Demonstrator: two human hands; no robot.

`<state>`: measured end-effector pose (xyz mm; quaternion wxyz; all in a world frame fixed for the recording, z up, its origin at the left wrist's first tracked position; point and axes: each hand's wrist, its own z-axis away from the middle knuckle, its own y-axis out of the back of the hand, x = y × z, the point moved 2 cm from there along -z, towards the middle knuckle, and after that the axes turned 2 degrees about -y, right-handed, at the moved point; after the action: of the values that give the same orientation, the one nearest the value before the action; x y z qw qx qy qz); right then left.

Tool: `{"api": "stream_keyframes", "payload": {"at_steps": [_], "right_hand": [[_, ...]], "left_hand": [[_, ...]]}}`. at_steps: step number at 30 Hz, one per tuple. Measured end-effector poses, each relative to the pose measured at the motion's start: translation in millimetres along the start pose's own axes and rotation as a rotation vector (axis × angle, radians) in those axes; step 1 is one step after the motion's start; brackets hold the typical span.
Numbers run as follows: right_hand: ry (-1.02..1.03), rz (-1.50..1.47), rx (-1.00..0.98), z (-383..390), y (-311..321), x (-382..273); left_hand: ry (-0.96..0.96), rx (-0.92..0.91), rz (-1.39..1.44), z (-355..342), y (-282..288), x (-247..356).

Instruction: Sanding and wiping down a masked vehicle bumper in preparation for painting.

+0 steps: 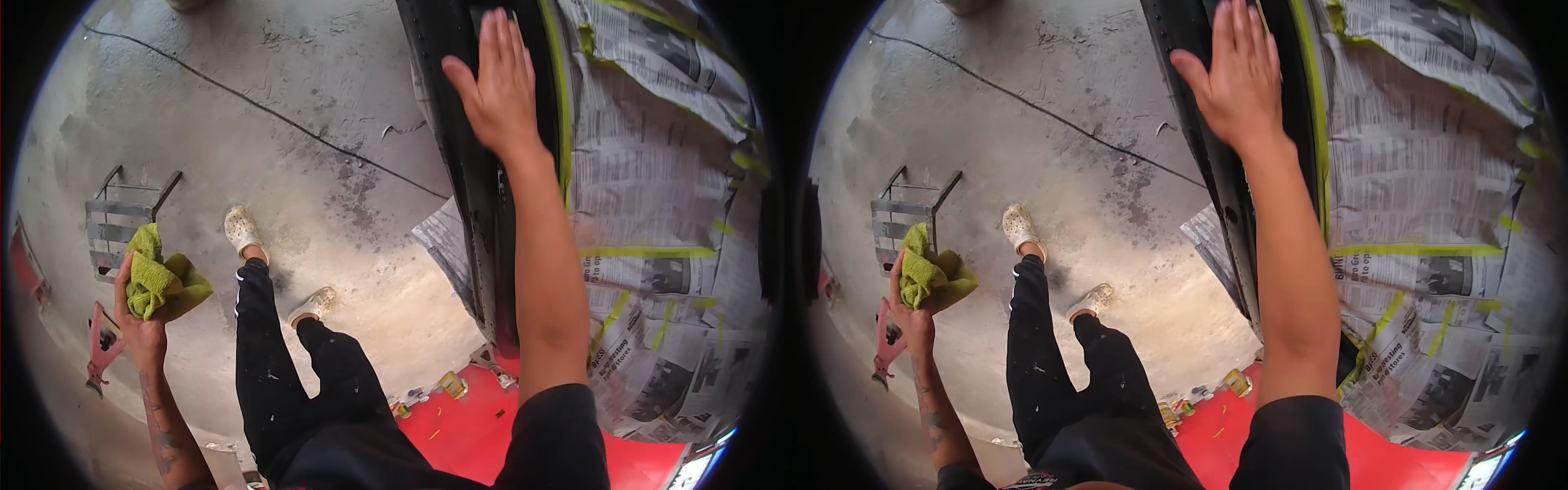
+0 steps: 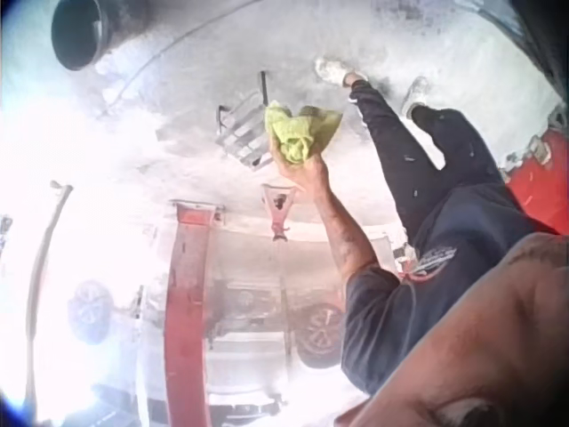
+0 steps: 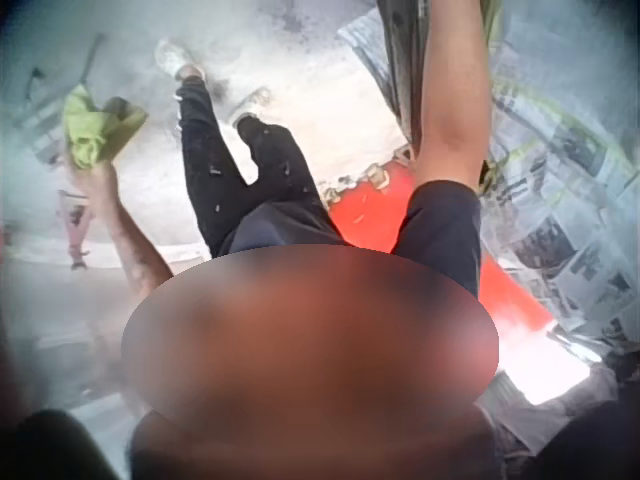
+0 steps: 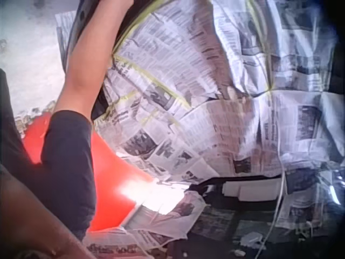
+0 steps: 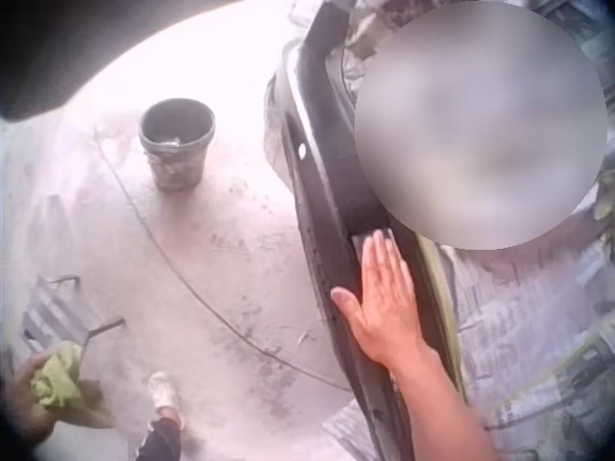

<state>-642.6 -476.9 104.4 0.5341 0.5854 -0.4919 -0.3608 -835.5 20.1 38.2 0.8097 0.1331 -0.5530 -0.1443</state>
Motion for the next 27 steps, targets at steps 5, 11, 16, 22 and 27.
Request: {"api": "stream_keyframes", "payload": {"at_steps": [5,11,16,22,27], "right_hand": [[-0.290,-0.016,-0.512,200,80,-21],[-0.154,0.012,-0.361,19,29,-18],[0.017,0.014,-0.156,-211,-47,10],[0.261,0.092,-0.150,-404,-94,15],[0.516,0.577,-0.415,-477,-69,-35]], "left_hand": [[0.241,0.260,0.286,3,48,-43],[0.368,0.542,0.607,11,64,-64],[0.353,0.497,0.759,-2,43,-37],[0.440,0.682,0.798,8,25,-19],[0.492,0.738,0.839,18,10,-2]]}}
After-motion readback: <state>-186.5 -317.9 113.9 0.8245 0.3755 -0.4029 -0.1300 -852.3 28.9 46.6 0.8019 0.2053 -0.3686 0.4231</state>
